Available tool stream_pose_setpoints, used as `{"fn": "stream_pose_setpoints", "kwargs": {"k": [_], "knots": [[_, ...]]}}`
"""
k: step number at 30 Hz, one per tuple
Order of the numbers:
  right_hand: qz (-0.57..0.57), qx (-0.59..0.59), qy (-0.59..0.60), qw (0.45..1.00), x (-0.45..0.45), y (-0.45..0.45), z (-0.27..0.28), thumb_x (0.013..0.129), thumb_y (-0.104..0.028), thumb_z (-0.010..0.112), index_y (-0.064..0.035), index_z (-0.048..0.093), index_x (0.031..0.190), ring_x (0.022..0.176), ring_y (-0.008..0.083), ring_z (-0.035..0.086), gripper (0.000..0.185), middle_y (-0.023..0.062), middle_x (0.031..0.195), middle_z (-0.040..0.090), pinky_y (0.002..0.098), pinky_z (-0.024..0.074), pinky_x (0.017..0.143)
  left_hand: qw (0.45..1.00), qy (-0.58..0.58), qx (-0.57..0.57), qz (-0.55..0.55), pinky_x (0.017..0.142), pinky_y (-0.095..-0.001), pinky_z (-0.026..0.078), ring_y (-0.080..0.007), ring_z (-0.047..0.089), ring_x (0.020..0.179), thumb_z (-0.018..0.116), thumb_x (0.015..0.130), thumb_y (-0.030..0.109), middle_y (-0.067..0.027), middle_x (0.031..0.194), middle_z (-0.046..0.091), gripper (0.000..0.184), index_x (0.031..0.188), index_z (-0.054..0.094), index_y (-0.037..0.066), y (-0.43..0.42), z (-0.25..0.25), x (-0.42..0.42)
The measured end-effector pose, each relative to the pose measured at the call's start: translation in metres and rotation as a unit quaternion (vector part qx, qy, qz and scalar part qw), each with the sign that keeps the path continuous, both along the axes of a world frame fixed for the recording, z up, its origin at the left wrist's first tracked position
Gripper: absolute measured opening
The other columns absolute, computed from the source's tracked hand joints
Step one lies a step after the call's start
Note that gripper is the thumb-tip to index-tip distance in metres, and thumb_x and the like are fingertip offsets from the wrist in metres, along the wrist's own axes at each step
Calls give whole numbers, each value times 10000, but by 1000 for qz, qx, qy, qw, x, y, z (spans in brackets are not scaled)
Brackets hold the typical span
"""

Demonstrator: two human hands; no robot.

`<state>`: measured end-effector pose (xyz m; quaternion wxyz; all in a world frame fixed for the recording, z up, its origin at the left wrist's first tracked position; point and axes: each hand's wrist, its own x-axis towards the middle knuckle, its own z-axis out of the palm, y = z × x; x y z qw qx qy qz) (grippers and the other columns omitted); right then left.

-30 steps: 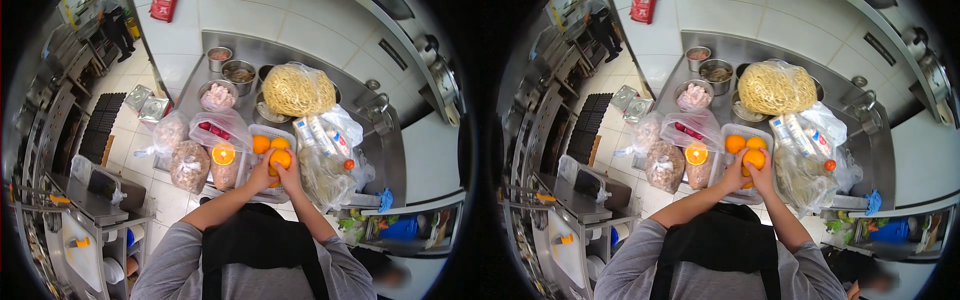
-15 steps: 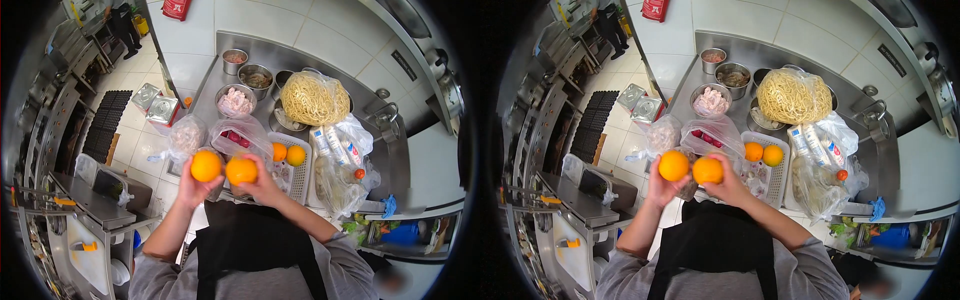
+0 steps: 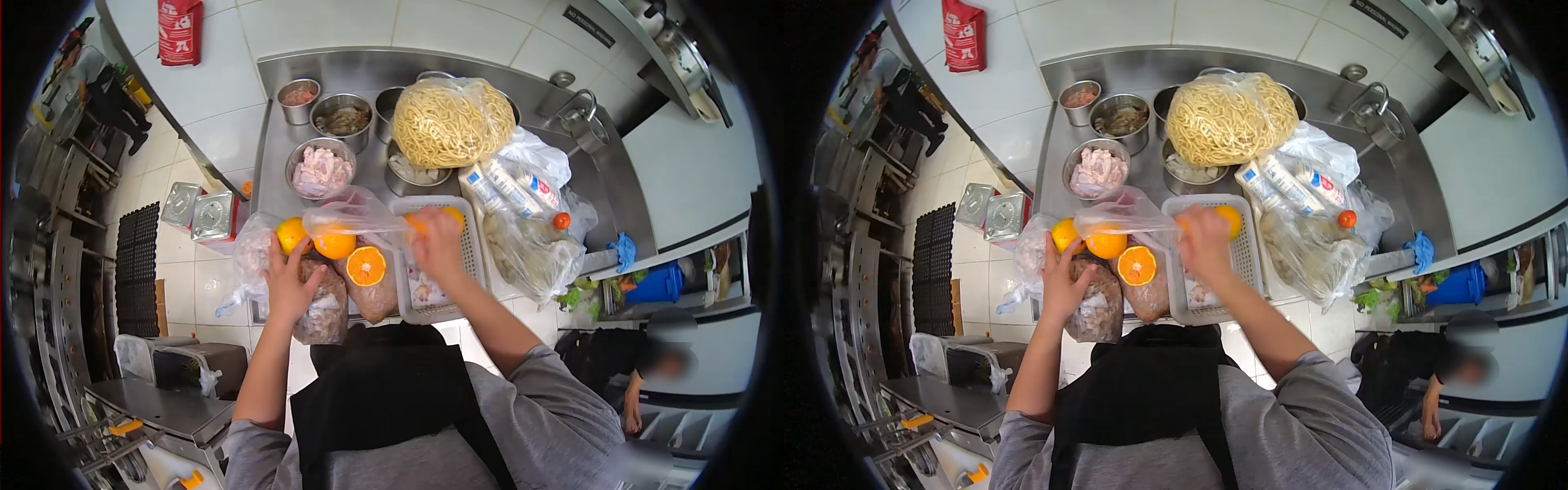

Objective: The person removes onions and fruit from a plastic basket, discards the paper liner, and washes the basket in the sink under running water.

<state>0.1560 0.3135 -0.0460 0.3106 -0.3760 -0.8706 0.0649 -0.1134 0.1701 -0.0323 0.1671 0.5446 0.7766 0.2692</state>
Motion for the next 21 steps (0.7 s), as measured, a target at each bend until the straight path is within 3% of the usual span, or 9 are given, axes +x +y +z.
{"fn": "stream_pose_setpoints", "kwargs": {"k": [2,5,7,8,10,13,17,19,21], "knots": [[-75,-8,-23,997,22,19,2,663,-270,735,-174,499,1270,1126,296,462,658,96,1169,522,472,345,873,1000,-5,-3,-15,1009,-708,149,-456,126,1389,719,765,349,-192,1543,33,664,1359,441,245,-2,2,4],[16,21,-220,975,37,33,-6,633,-411,764,-203,475,1293,1110,292,455,750,79,1130,533,480,342,858,985,85,147,21,1001,-630,269,-443,313,1309,719,766,278,-217,1445,299,514,1233,546,151,-3,13,23],[-14,28,-336,941,27,36,-10,582,-507,769,-213,426,1342,1151,288,451,884,63,1144,528,485,357,857,967,50,220,-120,882,-461,427,-375,526,1071,728,738,128,-190,1133,562,308,1017,611,73,-9,18,41],[-19,59,-356,932,26,39,-11,595,-539,746,-214,439,1333,1126,272,463,863,50,1128,542,487,367,842,953,8,231,-197,694,-388,473,-314,589,766,719,744,136,-123,784,604,165,838,609,57,-6,22,59],[-22,45,-363,931,21,49,-20,604,-533,750,-218,443,1319,1116,275,470,840,52,1120,548,505,375,850,968,-20,88,-236,603,-369,478,-303,583,639,713,774,172,-116,694,587,181,791,597,34,-13,19,96],[-8,61,-368,928,26,63,-25,620,-530,751,-180,453,1281,1056,283,514,805,59,1066,586,508,410,847,964,-148,-120,-188,598,-364,484,-297,602,635,707,801,216,-129,700,601,246,783,573,10,-4,-1,129],[44,19,-346,937,36,70,-19,632,-509,757,-123,454,1259,1004,281,551,796,74,1020,615,477,435,836,977,-156,-118,-84,620,-412,488,-329,628,682,705,805,275,-172,775,621,336,886,544,-9,8,-18,150],[62,15,-331,942,38,69,-8,641,-503,757,-105,451,1254,970,282,567,792,81,1009,621,458,453,821,978,-204,3,-45,634,-397,488,-329,618,673,703,792,217,-183,757,611,367,993,501,-15,5,-45,162],[15,-145,-210,967,42,66,14,675,-466,759,-82,425,1275,942,312,590,787,116,1036,620,431,482,802,971,-235,-28,-34,683,-403,483,-346,611,741,675,787,166,-202,820,604,358,1028,482,-15,2,-44,170]]}}
